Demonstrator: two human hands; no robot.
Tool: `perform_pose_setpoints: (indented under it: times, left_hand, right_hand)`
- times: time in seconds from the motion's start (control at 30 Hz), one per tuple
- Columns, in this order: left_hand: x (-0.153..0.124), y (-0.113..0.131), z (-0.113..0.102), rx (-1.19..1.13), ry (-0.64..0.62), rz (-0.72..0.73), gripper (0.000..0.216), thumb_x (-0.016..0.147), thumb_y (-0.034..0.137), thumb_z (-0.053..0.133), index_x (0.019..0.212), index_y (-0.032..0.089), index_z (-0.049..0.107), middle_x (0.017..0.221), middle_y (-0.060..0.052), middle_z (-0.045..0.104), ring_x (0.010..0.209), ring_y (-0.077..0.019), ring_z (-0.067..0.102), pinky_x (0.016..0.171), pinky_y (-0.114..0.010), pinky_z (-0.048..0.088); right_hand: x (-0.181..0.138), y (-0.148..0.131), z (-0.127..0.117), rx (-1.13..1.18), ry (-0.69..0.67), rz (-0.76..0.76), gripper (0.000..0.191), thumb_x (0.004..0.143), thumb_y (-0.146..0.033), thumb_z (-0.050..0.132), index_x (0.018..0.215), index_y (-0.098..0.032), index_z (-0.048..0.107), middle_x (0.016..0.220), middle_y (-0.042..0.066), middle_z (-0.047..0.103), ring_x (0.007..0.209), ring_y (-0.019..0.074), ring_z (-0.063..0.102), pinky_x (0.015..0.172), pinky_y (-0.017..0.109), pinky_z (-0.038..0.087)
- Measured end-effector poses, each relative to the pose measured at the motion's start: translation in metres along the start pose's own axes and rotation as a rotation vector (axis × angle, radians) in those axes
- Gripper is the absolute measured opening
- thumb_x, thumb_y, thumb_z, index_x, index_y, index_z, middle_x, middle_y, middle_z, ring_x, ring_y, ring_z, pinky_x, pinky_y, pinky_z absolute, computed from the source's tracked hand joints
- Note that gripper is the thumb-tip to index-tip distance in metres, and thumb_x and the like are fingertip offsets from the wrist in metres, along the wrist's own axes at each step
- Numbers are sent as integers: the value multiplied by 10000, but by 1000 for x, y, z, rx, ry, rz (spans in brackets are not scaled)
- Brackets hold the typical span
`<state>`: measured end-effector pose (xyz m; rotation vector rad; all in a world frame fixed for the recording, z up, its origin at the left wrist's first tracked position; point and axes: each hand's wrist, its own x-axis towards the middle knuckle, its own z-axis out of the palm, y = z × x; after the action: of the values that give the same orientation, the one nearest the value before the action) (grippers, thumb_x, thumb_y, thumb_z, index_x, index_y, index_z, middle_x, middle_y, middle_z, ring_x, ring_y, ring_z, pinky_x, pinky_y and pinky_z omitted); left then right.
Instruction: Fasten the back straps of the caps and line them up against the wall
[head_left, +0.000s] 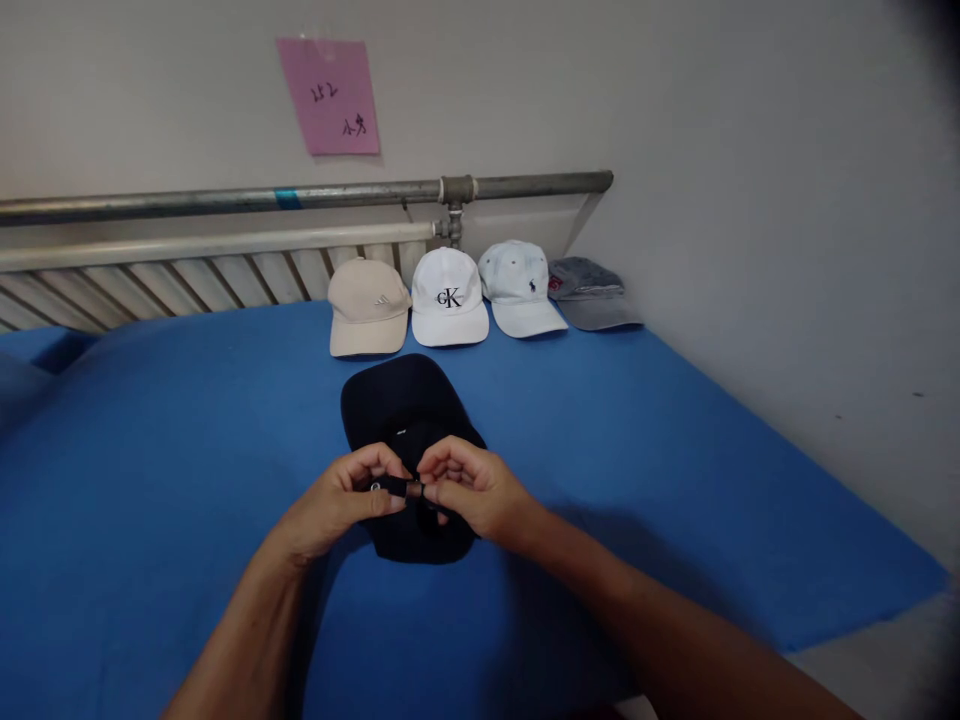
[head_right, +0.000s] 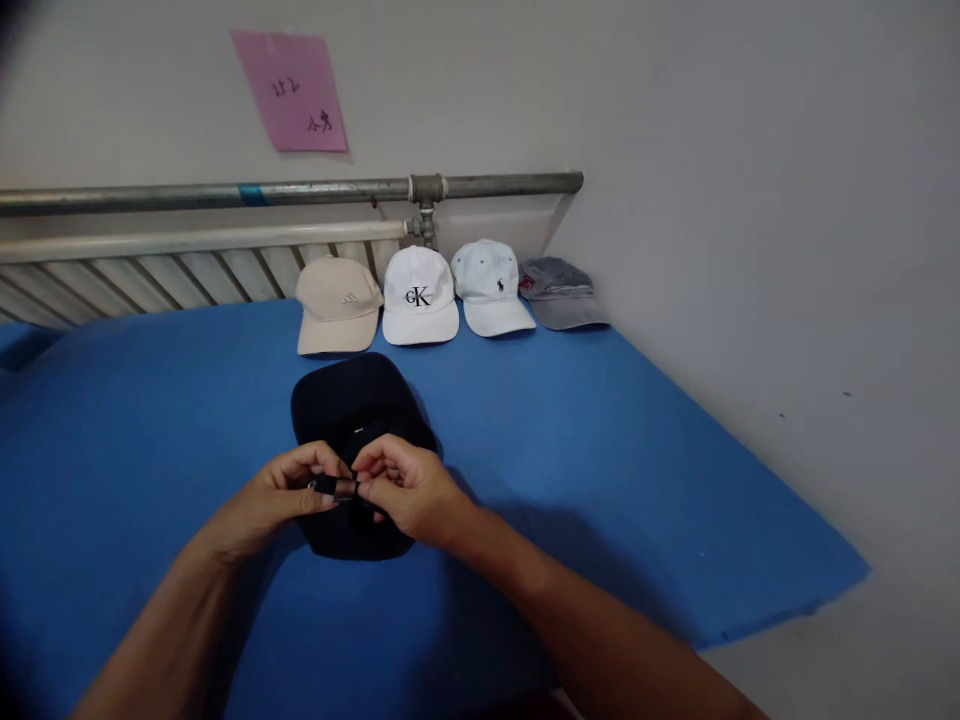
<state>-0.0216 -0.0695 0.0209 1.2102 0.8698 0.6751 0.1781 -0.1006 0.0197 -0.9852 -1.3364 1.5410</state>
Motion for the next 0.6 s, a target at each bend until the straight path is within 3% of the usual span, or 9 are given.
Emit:
perform_pose_setpoints:
  times: [0.13,0.27,0.4,0.5,0.6]
  left_hand:
    - [-1,2,-1,-8,32,27,189,661,204,793,785,186,653,807,-1,688,757,-128,602,707,-236,444]
    - [-1,2,-2,-25,50,40,203,649,206,802,779,189,647,826,0,690,771,-127,606,714,-233,451]
    - [-1,-1,-1,-15,3,24,182,675,224,792,762,187,636,818,12,660,766,-116,594,705,-221,443]
    - [-1,-2,-1,-4,-32,13,172,692,243,786,755,186,636,768,22,640,711,-96,571,650,-200,420]
    - [-3,1,-3,-9,2,21,188,663,229,800,754,191,639,794,18,664,728,-101,581,659,-200,425]
  right_hand:
    - [-4,-9,-2,-142,-2,-47,200,723,-141,624,909,-202,582,845,-6,598,769,113,562,740,273,484]
    - [-5,-13,-6,-250,6,-22,200,740,-128,601,921,-207,576,793,-21,584,726,111,554,688,259,458]
    - [-5,-10,-5,-293,22,-121,172,776,-137,579,931,-211,583,816,-14,596,771,121,573,736,272,463]
    - [-6,-10,-5,-348,-13,-191,174,806,-124,546,950,-212,589,836,-6,604,802,127,574,772,281,461]
    - [-7,-13,-6,-381,-55,-160,142,819,-128,539,922,-207,597,827,-4,608,783,128,566,756,281,461]
